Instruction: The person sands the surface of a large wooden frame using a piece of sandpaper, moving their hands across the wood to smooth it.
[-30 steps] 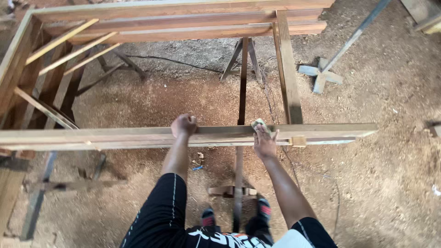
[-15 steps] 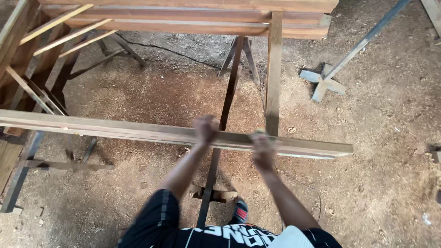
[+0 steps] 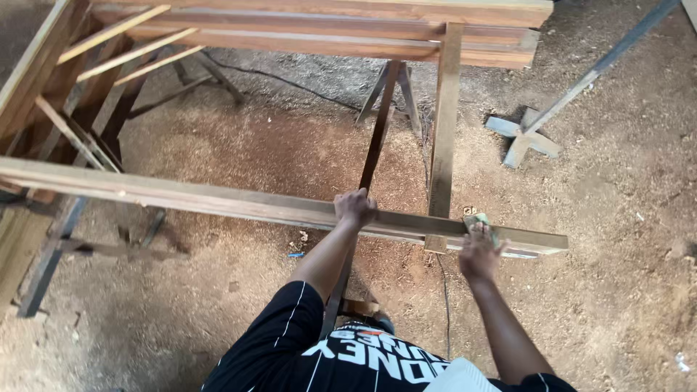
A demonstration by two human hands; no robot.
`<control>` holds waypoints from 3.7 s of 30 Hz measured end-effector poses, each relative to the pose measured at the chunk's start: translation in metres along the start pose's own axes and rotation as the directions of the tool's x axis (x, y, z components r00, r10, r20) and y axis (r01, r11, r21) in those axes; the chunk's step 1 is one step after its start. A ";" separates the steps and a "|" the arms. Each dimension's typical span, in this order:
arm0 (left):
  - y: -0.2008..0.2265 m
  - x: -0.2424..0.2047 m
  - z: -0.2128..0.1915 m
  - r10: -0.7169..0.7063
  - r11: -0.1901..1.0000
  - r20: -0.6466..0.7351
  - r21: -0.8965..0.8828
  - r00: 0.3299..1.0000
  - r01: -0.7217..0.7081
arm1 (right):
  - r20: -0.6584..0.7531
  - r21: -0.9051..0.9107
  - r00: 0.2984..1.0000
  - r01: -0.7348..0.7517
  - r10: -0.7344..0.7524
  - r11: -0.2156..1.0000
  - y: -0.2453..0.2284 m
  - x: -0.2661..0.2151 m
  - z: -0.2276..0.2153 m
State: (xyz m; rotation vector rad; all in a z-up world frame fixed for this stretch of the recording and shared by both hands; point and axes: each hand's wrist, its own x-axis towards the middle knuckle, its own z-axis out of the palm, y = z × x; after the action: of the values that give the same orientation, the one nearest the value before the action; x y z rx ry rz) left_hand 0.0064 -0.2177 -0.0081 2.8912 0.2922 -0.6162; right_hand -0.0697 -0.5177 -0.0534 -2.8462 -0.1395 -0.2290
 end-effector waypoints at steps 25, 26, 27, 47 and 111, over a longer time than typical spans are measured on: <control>0.001 -0.004 -0.001 -0.020 0.999 -0.062 -0.037 0.998 0.018 | 0.241 0.214 0.950 0.145 -0.196 0.966 -0.091 0.027 0.047; 0.000 -0.003 0.002 -0.008 1.000 -0.104 -0.018 0.995 0.006 | 0.147 0.220 0.957 0.216 -0.252 0.951 -0.099 0.028 0.045; -0.002 -0.001 0.002 0.001 1.000 -0.109 -0.002 0.994 -0.001 | 0.043 0.218 0.951 0.289 -0.305 0.932 -0.105 0.032 0.046; 0.006 -0.013 -0.020 0.001 1.000 0.051 0.007 0.999 -0.001 | 0.112 0.097 0.970 0.204 -0.214 0.974 -0.112 0.024 0.001; 0.185 -0.030 0.058 -0.086 0.995 -0.184 -0.069 0.979 0.075 | 0.276 0.228 0.578 0.737 -0.768 0.636 0.233 0.031 0.006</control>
State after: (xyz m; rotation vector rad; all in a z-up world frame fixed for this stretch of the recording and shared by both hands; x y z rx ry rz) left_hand -0.0011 -0.4130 -0.0240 2.8925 0.4473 -0.3401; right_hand -0.0111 -0.7362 -0.1172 -2.5092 -1.4250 0.1340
